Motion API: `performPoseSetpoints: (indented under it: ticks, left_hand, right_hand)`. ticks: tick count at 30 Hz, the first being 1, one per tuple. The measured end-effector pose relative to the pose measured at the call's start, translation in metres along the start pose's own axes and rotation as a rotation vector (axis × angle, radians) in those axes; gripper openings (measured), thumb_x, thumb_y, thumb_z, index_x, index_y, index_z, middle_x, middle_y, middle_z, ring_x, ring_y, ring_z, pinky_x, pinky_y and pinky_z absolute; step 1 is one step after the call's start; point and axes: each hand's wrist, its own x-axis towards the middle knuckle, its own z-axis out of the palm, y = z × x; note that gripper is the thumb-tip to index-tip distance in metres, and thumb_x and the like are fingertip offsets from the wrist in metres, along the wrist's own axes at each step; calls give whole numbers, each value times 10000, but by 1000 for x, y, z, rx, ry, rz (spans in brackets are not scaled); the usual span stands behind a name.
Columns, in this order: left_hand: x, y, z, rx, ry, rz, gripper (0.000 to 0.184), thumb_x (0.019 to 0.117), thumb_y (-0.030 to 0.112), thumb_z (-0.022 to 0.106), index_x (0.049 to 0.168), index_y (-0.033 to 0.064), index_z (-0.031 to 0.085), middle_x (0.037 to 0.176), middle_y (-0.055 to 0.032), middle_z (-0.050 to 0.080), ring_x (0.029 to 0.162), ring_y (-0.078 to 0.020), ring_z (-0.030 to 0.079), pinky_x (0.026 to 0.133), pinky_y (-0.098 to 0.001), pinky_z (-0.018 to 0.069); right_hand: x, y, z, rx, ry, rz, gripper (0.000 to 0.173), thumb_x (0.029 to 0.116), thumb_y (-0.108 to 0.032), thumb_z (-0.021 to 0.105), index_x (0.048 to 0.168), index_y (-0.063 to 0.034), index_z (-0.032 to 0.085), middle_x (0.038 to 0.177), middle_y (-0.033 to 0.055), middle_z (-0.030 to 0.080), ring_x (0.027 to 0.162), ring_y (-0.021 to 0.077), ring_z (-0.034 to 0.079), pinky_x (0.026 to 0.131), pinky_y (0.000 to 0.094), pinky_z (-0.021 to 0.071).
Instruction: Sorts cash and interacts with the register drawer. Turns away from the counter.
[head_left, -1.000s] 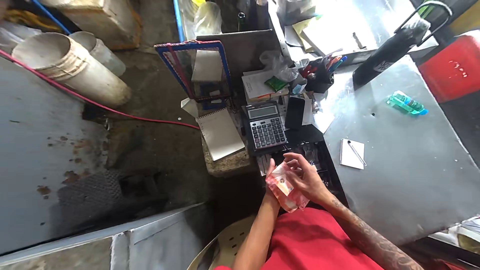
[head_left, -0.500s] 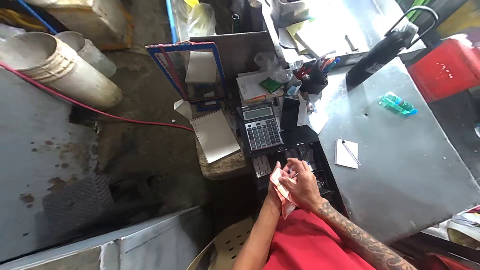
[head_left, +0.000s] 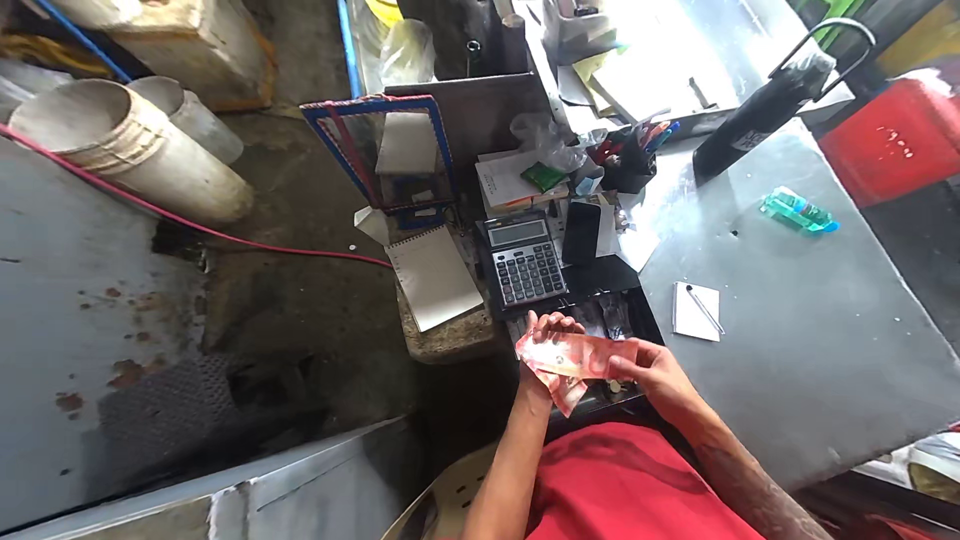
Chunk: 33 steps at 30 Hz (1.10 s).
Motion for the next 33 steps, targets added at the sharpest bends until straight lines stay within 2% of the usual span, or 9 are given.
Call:
performPoseSetpoints:
  ticks: [5, 10, 15, 19, 21, 24, 26, 28, 33]
  left_hand:
    - [2, 7, 7, 88, 211, -30, 575, 1103, 451, 283, 994, 41, 671, 964, -129, 728, 988, -275, 720, 956, -445, 573]
    - [9, -1, 24, 244, 298, -119, 562, 1121, 415, 211, 1014, 54, 628, 1046, -160, 723, 1027, -325, 708, 957, -494, 560]
    - [-1, -22, 27, 409, 71, -371, 561, 1102, 438, 143, 1386, 128, 514, 1295, -90, 673, 1095, -175, 686, 859, -311, 582]
    - [-16, -25, 0, 406, -62, -284, 482, 987, 451, 573, 1325, 108, 606, 1199, -50, 716, 1071, -98, 682, 920, -274, 558]
    - [-24, -24, 6, 419, 38, -267, 365, 842, 487, 744, 1011, 164, 717, 942, 12, 760, 875, -56, 712, 797, -246, 579]
    - [-41, -27, 30, 518, 339, -294, 373, 1086, 244, 270, 1034, 126, 621, 847, -3, 732, 778, -67, 703, 714, -241, 589]
    - [-60, -26, 36, 700, 393, -255, 446, 1129, 261, 179, 1275, 68, 554, 983, -41, 711, 882, -88, 689, 800, -263, 584]
    - [-73, -24, 27, 752, 350, -222, 510, 1132, 332, 162, 1351, 42, 520, 1091, -81, 699, 982, -122, 682, 876, -305, 578]
    - [-49, -37, 19, 396, 513, -397, 572, 1107, 434, 104, 1075, 137, 592, 810, -37, 703, 720, -123, 694, 650, -292, 593]
  right_hand:
    - [2, -40, -27, -185, -400, -342, 186, 1018, -168, 582, 1094, -59, 712, 1019, 44, 737, 920, 125, 701, 836, 322, 598]
    - [11, -75, -13, -724, -950, -329, 182, 964, -103, 623, 1061, -65, 773, 942, 60, 737, 850, 126, 679, 803, 339, 561]
    - [25, -45, 29, -969, -539, -411, 173, 919, -154, 706, 1059, -57, 739, 959, 120, 726, 941, 278, 691, 904, 536, 536]
    - [31, -21, 34, -992, -313, -539, 227, 879, -230, 765, 1063, -107, 714, 1168, 102, 672, 1104, 278, 625, 973, 491, 502]
    - [29, -12, 32, -972, -326, -528, 339, 853, -215, 788, 1159, -120, 676, 1273, 95, 644, 1158, 283, 600, 1003, 488, 484]
    - [28, 4, 26, -905, -311, -530, 316, 835, -206, 807, 1127, -130, 713, 1125, 67, 694, 1085, 267, 618, 956, 479, 499]
    - [25, 10, 23, -861, -299, -471, 295, 827, -187, 805, 1101, -119, 721, 999, 43, 708, 1011, 240, 625, 933, 450, 496]
    - [24, 10, 20, -836, -340, -339, 456, 835, -164, 788, 1274, -126, 671, 1032, 67, 705, 1000, 244, 635, 915, 440, 533]
    - [28, 23, 16, -813, -380, -351, 345, 805, -214, 813, 1122, -112, 723, 1122, 129, 634, 1112, 280, 578, 983, 439, 481]
